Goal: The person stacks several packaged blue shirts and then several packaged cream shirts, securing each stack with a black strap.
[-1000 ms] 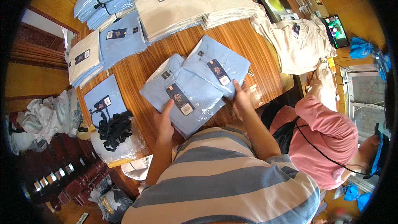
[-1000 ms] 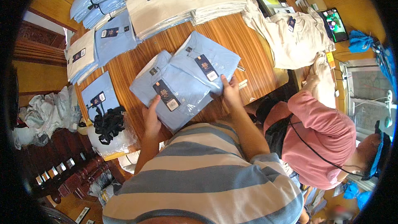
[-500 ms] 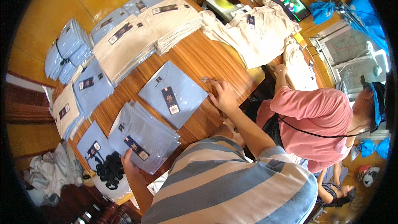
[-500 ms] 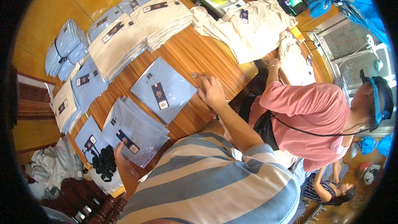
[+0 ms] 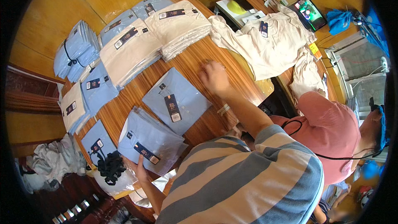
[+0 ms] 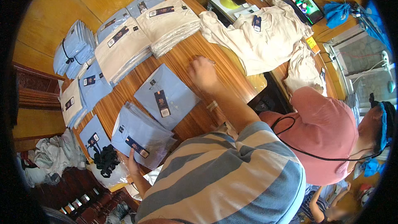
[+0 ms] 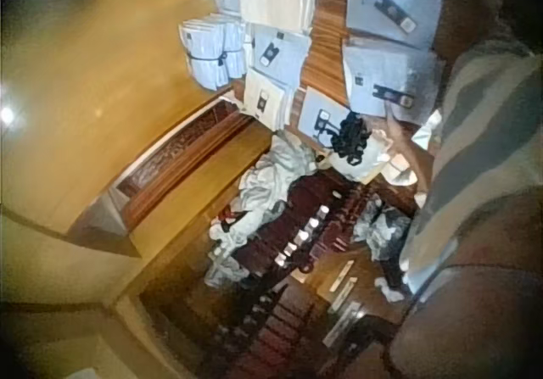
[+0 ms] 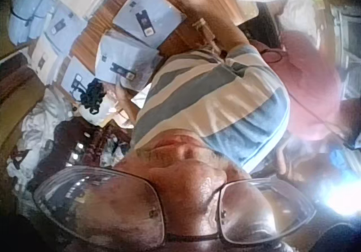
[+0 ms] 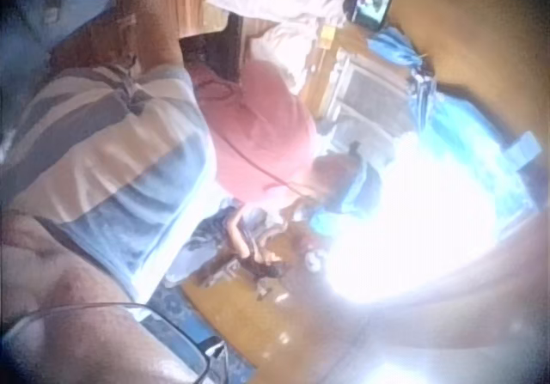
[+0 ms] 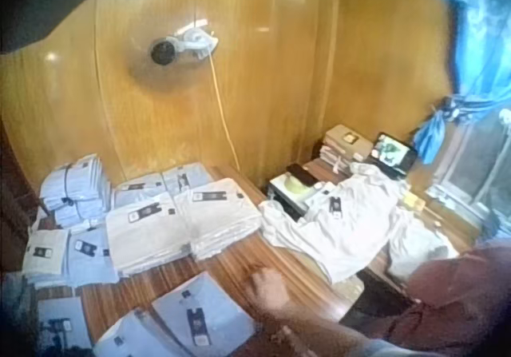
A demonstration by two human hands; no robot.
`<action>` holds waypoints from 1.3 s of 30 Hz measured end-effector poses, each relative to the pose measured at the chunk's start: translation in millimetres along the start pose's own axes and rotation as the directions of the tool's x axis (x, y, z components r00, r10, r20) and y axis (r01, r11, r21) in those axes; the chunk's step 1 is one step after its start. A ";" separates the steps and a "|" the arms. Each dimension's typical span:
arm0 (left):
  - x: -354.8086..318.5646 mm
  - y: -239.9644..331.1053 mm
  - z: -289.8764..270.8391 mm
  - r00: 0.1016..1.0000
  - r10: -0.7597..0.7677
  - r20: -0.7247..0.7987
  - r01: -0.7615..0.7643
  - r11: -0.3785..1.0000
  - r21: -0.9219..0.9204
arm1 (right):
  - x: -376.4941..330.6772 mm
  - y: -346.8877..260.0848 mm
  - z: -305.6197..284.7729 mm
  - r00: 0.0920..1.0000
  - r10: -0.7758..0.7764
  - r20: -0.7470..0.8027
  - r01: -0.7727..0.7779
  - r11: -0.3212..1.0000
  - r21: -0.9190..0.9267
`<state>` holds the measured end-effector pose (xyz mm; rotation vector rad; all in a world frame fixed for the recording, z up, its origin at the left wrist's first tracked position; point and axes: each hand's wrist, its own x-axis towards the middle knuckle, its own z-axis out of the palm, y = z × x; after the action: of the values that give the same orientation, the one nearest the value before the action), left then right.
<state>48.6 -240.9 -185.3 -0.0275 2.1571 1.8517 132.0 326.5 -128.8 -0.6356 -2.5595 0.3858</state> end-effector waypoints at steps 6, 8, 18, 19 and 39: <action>-7.2 -6.9 2.3 0.998 -0.017 -0.060 0.022 0.995 0.097 | -20.4 -74.1 5.3 0.734 0.272 0.623 -0.396 0.916 0.068; -9.6 -8.3 2.4 0.996 -0.083 -0.044 0.080 0.994 -0.078 | -25.9 -62.9 5.8 0.764 0.240 0.599 -0.396 0.908 0.141; -19.5 32.0 31.0 0.996 -0.057 -0.075 0.042 0.980 -0.194 | -57.5 7.9 -34.3 0.871 0.165 0.463 -0.263 0.952 0.156; -22.5 34.6 30.8 0.995 -0.065 -0.076 0.048 0.977 -0.209 | -50.4 10.3 -35.0 0.924 0.149 0.353 -0.217 0.963 0.159; -27.4 48.0 42.5 0.985 -0.075 -0.155 0.053 0.988 -0.143 | -72.3 -19.7 12.8 0.919 -0.185 0.349 0.133 0.977 0.168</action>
<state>73.9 -196.4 -138.0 -0.2809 2.0975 2.0203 174.8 271.7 -159.4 -0.3216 -2.8735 0.6762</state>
